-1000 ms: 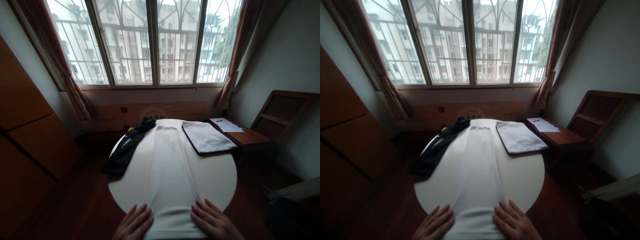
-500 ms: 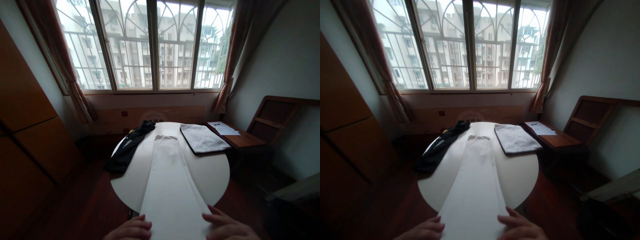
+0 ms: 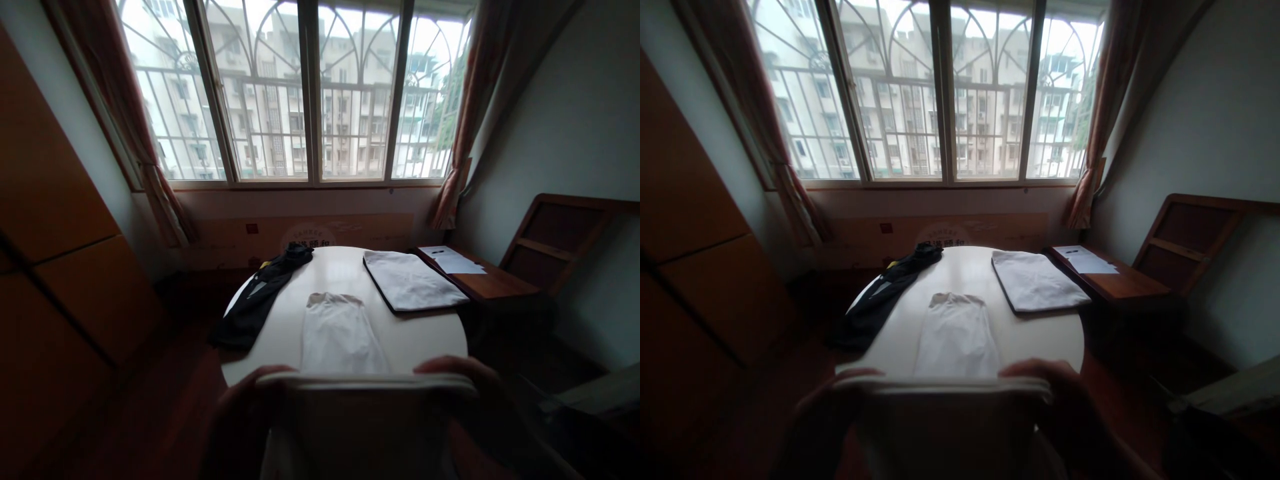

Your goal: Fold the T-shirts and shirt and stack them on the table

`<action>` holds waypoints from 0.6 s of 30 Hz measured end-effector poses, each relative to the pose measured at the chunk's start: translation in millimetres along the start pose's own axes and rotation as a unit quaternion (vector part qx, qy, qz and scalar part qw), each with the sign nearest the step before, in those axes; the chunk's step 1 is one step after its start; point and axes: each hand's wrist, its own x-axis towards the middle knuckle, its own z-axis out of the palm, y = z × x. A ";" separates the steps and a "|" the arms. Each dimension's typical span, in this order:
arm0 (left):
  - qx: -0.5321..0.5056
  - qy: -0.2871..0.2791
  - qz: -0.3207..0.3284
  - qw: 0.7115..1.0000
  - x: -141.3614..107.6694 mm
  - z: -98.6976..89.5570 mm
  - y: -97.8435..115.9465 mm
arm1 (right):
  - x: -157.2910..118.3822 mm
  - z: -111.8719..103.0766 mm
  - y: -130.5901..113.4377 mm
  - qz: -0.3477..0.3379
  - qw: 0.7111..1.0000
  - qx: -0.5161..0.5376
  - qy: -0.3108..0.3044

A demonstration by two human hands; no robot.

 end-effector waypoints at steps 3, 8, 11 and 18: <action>-0.059 -0.052 -0.030 0.996 66.8 25.9 -6.4 | 65.6 12.4 23.1 0.051 0.997 0.043 0.047; -0.101 -0.077 -0.173 0.977 159.9 75.5 -74.4 | 154.8 34.5 100.1 0.223 0.955 0.195 0.015; -0.062 -0.104 -0.264 0.957 192.8 98.4 -114.1 | 185.7 43.1 142.0 0.337 0.921 0.192 0.000; 0.005 -0.130 -0.275 0.953 224.8 118.3 -154.9 | 211.3 47.9 186.0 0.400 0.905 0.127 -0.063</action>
